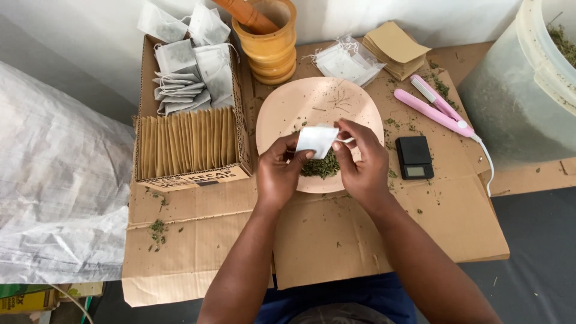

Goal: Filling small filter bags with loose tea leaves, weighing them on a digital scale, and sealing them using a hair straightener as a heat sealer.

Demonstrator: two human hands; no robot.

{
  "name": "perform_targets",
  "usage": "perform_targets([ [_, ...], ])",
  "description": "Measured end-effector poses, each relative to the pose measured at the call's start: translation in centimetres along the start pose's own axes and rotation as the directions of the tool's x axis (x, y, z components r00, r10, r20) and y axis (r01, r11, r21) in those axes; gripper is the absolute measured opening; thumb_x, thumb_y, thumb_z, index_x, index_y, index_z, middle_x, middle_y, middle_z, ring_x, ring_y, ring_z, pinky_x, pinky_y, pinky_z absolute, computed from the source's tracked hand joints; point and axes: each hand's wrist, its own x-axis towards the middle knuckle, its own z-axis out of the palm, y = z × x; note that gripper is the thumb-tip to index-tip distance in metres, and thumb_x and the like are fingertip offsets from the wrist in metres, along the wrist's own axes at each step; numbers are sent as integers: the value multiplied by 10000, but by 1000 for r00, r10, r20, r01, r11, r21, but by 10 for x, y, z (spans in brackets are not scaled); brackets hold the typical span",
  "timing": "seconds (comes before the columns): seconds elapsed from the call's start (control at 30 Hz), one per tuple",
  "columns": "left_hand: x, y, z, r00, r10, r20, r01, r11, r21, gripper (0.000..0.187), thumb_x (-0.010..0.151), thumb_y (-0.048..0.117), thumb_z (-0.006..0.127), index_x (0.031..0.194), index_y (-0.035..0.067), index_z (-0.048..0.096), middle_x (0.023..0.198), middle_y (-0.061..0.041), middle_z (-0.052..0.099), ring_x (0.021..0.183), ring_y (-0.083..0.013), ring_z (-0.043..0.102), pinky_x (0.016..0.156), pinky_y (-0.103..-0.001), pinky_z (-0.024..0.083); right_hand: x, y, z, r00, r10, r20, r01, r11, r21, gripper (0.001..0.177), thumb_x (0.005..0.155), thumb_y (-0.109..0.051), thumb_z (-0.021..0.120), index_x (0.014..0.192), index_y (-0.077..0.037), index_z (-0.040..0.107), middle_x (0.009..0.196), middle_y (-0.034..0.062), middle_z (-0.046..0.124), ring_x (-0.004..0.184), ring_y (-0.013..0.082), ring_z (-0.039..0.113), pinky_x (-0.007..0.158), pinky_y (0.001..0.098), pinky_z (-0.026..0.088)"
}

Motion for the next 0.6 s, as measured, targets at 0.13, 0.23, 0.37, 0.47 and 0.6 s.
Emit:
perform_targets([
  [0.13, -1, -16, -2, 999, 9, -31, -9, 1000, -2, 222, 821, 14, 823, 1028, 3, 745, 835, -166, 763, 819, -203, 726, 700, -368, 600, -9, 6, 3, 999, 2, -41, -4, 999, -38, 260, 990, -39, 642, 1244, 17, 643, 1052, 183, 686, 891, 321, 698, 737, 395, 575],
  [0.23, -3, -16, 0, 1000, -1, -27, 2, 999, 41, 220, 797, 21, 843, 1000, 17, 759, 812, -143, 766, 775, -186, 726, 688, -345, 598, -14, 12, 6, 1000, 7, -25, -7, 1000, 4, 288, 952, 22, 650, 1240, 20, 659, 1059, 199, 676, 879, 296, 687, 751, 421, 582],
  [0.37, -2, -12, -2, 999, 44, -30, -41, 996, 85, 206, 811, 8, 823, 1005, 26, 755, 810, -159, 768, 771, -247, 754, 681, -371, 602, -16, 13, 11, 999, 2, -52, -2, 1000, -7, 293, 951, -4, 679, 1244, -1, 681, 1021, 157, 686, 864, 282, 708, 749, 389, 592],
  [0.47, -1, -13, -1, 998, 45, -43, -42, 996, 82, 199, 818, 6, 817, 1005, 23, 753, 807, -165, 767, 767, -250, 752, 677, -377, 598, -19, 17, 10, 999, 4, -46, -3, 1000, 11, 308, 934, 11, 690, 1241, -6, 690, 1004, 158, 690, 857, 292, 713, 745, 390, 592],
  [0.6, -1, -11, -2, 997, 61, -43, -56, 993, 108, 187, 833, 9, 803, 1012, 39, 759, 812, -160, 772, 767, -263, 759, 675, -370, 600, -18, 16, 10, 999, 10, -30, -10, 1000, 23, 315, 932, 14, 695, 1246, -9, 687, 1037, 168, 690, 862, 293, 714, 741, 393, 586],
])
